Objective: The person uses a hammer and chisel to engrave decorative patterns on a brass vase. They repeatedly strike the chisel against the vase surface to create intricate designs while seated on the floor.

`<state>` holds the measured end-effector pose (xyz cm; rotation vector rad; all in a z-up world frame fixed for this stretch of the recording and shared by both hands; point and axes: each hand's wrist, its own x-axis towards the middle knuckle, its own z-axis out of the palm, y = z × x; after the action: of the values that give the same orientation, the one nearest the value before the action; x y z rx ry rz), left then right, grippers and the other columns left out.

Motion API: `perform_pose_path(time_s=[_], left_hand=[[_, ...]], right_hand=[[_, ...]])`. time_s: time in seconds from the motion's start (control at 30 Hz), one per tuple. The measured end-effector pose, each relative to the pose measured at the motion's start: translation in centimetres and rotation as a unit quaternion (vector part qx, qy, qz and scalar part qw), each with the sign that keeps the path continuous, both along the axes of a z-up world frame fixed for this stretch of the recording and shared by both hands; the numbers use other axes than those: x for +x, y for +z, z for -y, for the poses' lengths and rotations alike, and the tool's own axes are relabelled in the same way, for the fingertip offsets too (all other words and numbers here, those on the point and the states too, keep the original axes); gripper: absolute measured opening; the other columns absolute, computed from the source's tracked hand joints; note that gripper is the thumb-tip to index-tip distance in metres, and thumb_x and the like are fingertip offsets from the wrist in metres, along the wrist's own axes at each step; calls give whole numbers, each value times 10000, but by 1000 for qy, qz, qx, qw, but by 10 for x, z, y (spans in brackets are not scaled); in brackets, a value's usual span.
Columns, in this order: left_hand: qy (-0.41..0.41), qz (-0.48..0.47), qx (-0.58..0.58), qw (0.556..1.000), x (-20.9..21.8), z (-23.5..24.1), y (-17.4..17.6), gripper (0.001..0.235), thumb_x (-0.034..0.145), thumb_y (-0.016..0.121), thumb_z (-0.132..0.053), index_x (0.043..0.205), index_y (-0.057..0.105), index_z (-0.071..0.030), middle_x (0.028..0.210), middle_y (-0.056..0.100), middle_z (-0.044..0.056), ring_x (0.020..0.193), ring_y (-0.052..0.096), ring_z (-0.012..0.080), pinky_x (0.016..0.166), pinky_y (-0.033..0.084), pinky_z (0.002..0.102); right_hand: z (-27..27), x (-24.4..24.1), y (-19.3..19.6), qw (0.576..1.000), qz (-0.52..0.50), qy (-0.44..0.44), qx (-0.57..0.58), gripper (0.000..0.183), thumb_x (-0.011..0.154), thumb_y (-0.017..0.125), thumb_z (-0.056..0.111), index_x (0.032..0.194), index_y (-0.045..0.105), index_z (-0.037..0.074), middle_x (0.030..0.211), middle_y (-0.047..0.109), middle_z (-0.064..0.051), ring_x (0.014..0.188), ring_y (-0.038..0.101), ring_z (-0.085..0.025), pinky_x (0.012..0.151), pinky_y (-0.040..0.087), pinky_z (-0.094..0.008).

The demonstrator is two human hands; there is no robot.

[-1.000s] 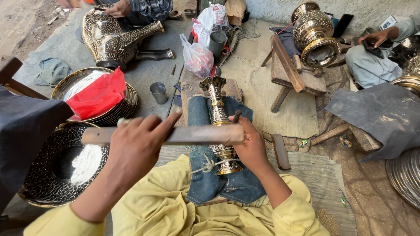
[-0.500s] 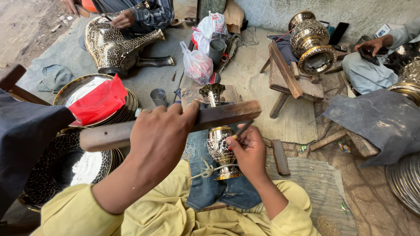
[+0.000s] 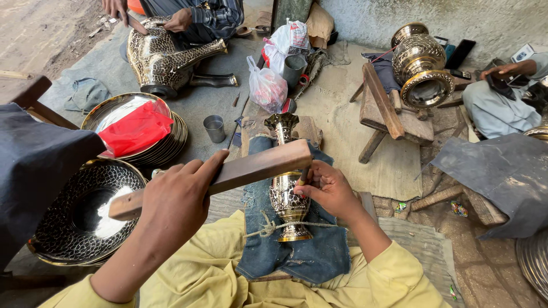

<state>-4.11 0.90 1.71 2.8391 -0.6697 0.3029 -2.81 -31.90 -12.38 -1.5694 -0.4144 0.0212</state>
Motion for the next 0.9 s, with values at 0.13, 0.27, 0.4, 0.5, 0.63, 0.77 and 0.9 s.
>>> perform_pose_path(time_s=[0.13, 0.27, 0.4, 0.5, 0.63, 0.77, 0.9], left_hand=[[30, -11, -40, 999, -1, 2, -5, 637, 798, 638, -66, 1410, 552, -224, 891, 689, 50, 862, 690, 276, 686, 529, 437], [7, -51, -270, 962, 3, 4, -13, 626, 811, 721, -123, 1409, 544, -172, 997, 716, 104, 872, 709, 297, 745, 559, 417], [46, -72, -168, 982, 3, 2, -27, 638, 812, 703, -69, 1415, 524, -175, 998, 718, 91, 871, 714, 292, 729, 548, 441], [-5, 33, -134, 990, -1, -3, -41, 639, 772, 672, -29, 1388, 541, -140, 1013, 697, 98, 895, 692, 311, 720, 527, 460], [4, 71, -187, 980, -11, 1, -59, 562, 768, 680, -60, 1312, 567, -146, 1039, 680, 117, 899, 678, 324, 747, 531, 446], [82, -39, -101, 991, -15, -3, -68, 673, 795, 697, -115, 1437, 508, -193, 1031, 676, 106, 885, 684, 334, 746, 536, 454], [39, -138, -23, 989, -1, -5, -68, 767, 774, 693, -103, 1487, 432, -213, 1032, 654, 148, 902, 681, 354, 775, 541, 452]], right_hand=[[3, 4, 11, 997, 8, 29, -64, 454, 924, 733, -8, 1350, 583, 47, 967, 708, -40, 921, 699, -94, 841, 595, -273], [-1, 5, 14, 996, 11, 25, -83, 444, 921, 742, 32, 1330, 568, 53, 951, 717, -24, 883, 694, -76, 791, 589, -260], [0, 6, 14, 994, 16, 40, -97, 404, 937, 767, 37, 1306, 602, 26, 942, 709, -31, 887, 675, -69, 788, 579, -260], [0, 12, 15, 994, 34, 83, -61, 476, 920, 769, 48, 1356, 580, 23, 977, 709, -16, 900, 673, -62, 801, 597, -253], [3, 15, 19, 981, 70, 70, -165, 365, 913, 802, 5, 1255, 676, 0, 991, 735, -51, 909, 676, -93, 793, 575, -269], [-6, 12, 16, 997, 23, -59, -38, 441, 902, 763, -5, 1316, 615, 20, 922, 730, -55, 836, 678, -96, 733, 565, -264], [-12, 9, 14, 985, -25, -138, 101, 480, 869, 752, -25, 1307, 562, 30, 912, 701, -51, 830, 693, -100, 751, 592, -263]])
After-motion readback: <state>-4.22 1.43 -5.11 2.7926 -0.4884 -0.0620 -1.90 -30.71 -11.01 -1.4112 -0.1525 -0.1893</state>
